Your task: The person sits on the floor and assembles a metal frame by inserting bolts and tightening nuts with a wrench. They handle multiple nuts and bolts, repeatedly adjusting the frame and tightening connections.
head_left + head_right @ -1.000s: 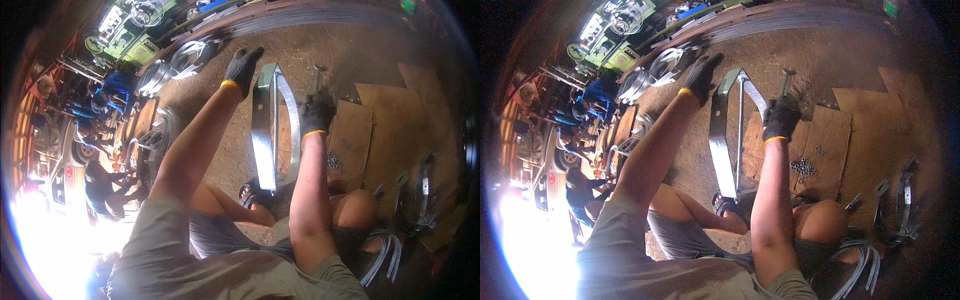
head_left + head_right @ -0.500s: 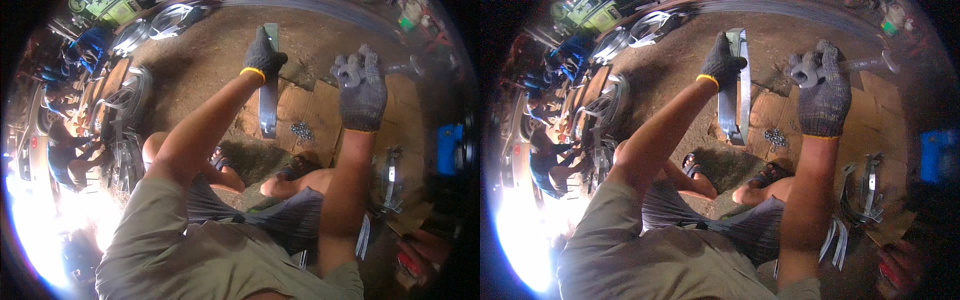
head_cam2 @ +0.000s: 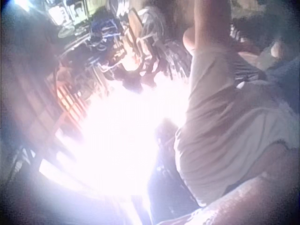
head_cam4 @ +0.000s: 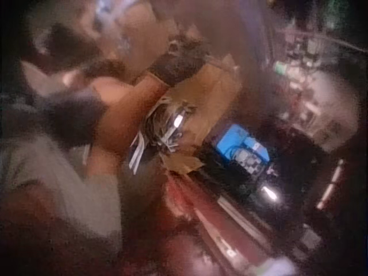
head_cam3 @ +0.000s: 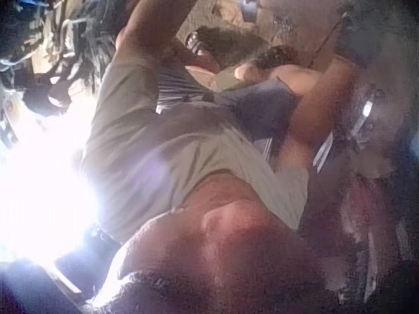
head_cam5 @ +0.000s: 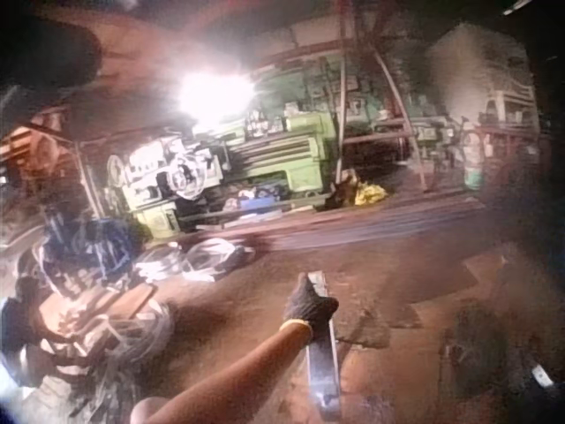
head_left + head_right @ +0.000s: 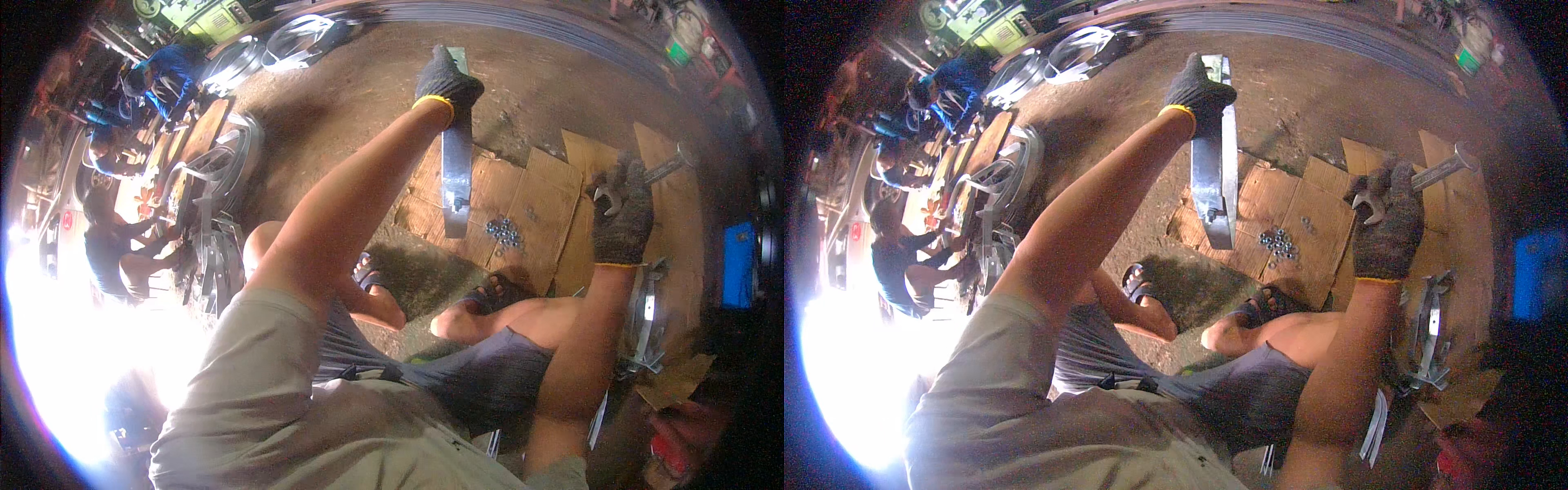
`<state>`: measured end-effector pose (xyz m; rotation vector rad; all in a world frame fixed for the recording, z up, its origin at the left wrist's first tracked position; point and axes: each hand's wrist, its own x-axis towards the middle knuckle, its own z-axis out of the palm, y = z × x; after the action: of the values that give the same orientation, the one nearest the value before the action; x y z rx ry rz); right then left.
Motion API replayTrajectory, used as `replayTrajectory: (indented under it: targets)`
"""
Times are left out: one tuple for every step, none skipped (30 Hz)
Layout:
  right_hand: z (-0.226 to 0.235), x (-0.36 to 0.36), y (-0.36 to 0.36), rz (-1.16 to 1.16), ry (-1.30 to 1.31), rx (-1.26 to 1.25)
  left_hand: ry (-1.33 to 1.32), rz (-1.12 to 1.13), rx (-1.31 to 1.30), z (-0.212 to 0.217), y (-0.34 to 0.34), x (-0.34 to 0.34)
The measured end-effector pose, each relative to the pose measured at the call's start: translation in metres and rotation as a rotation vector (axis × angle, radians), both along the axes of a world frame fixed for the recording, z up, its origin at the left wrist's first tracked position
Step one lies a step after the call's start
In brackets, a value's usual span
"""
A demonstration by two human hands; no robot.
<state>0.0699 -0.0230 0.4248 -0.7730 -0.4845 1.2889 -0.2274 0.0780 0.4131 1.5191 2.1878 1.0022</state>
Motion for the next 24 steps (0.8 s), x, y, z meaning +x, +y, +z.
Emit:
replayTrajectory:
  targets:
    - [-0.003,0.002,0.005,0.007,-0.001,-0.016,0.000,0.012,-0.006,0.002,0.001,0.000]
    - [-0.010,0.008,0.012,0.053,-0.034,-0.017,0.011,0.014,-0.012,0.001,0.006,0.001]
    - [-0.020,0.017,0.015,0.096,-0.069,-0.018,0.009,0.018,-0.011,0.002,0.008,0.005]
    - [-0.027,0.024,0.018,0.136,-0.104,-0.020,0.008,0.021,-0.011,0.004,0.011,0.009]
    - [-0.026,0.020,0.015,0.152,-0.101,-0.030,0.014,0.023,-0.018,0.003,0.011,0.010]
    - [-0.025,0.014,0.010,0.166,-0.098,-0.041,-0.007,0.018,-0.015,0.002,0.012,0.010]
    - [-0.022,0.009,0.005,0.179,-0.095,-0.052,-0.029,0.012,-0.012,0.002,0.013,0.010]
    - [-0.017,0.005,0.002,0.173,-0.038,-0.082,-0.051,0.003,-0.008,0.002,0.015,0.010]
    - [-0.010,0.001,0.001,0.165,0.019,-0.111,-0.042,0.003,-0.009,0.002,0.018,0.012]
    - [-0.007,-0.001,0.001,0.157,0.076,-0.141,-0.034,0.002,-0.010,0.001,0.020,0.014]
    - [-0.008,0.000,0.003,0.160,0.044,-0.123,-0.028,0.005,-0.009,0.000,0.023,0.016]
    - [-0.011,0.000,0.004,0.164,0.013,-0.104,-0.027,0.013,-0.012,-0.001,0.027,0.019]
    - [-0.014,0.000,0.005,0.168,-0.019,-0.086,-0.027,0.021,-0.015,-0.001,0.031,0.022]
    - [-0.019,0.002,0.008,0.163,-0.020,-0.092,-0.031,0.026,-0.017,0.000,0.033,0.027]
    - [-0.025,0.005,0.012,0.159,-0.021,-0.097,-0.043,0.030,-0.006,-0.001,0.035,0.031]
    - [-0.029,0.007,0.015,0.154,-0.022,-0.102,-0.055,0.034,0.004,-0.001,0.036,0.035]
    - [-0.030,0.006,0.015,0.138,-0.006,-0.129,-0.064,0.039,0.015,-0.002,0.039,0.037]
    - [-0.029,0.003,0.015,0.122,0.011,-0.155,-0.078,0.035,0.011,-0.003,0.042,0.036]
    - [-0.029,0.002,0.015,0.106,0.027,-0.180,-0.093,0.030,0.009,-0.003,0.045,0.034]
    - [-0.031,0.005,0.015,0.162,0.033,-0.172,-0.108,0.023,0.004,-0.004,0.047,0.033]
    - [-0.034,0.007,0.015,0.219,0.038,-0.162,-0.088,0.022,0.004,-0.005,0.049,0.031]
    - [-0.034,0.009,0.014,0.276,0.043,-0.152,-0.068,0.021,0.005,-0.005,0.051,0.029]
    - [-0.029,0.007,0.009,0.256,0.032,-0.165,-0.049,0.021,0.001,-0.008,0.053,0.027]
    - [-0.020,-0.004,0.001,0.248,0.033,-0.179,-0.042,0.017,0.005,-0.010,0.053,0.017]
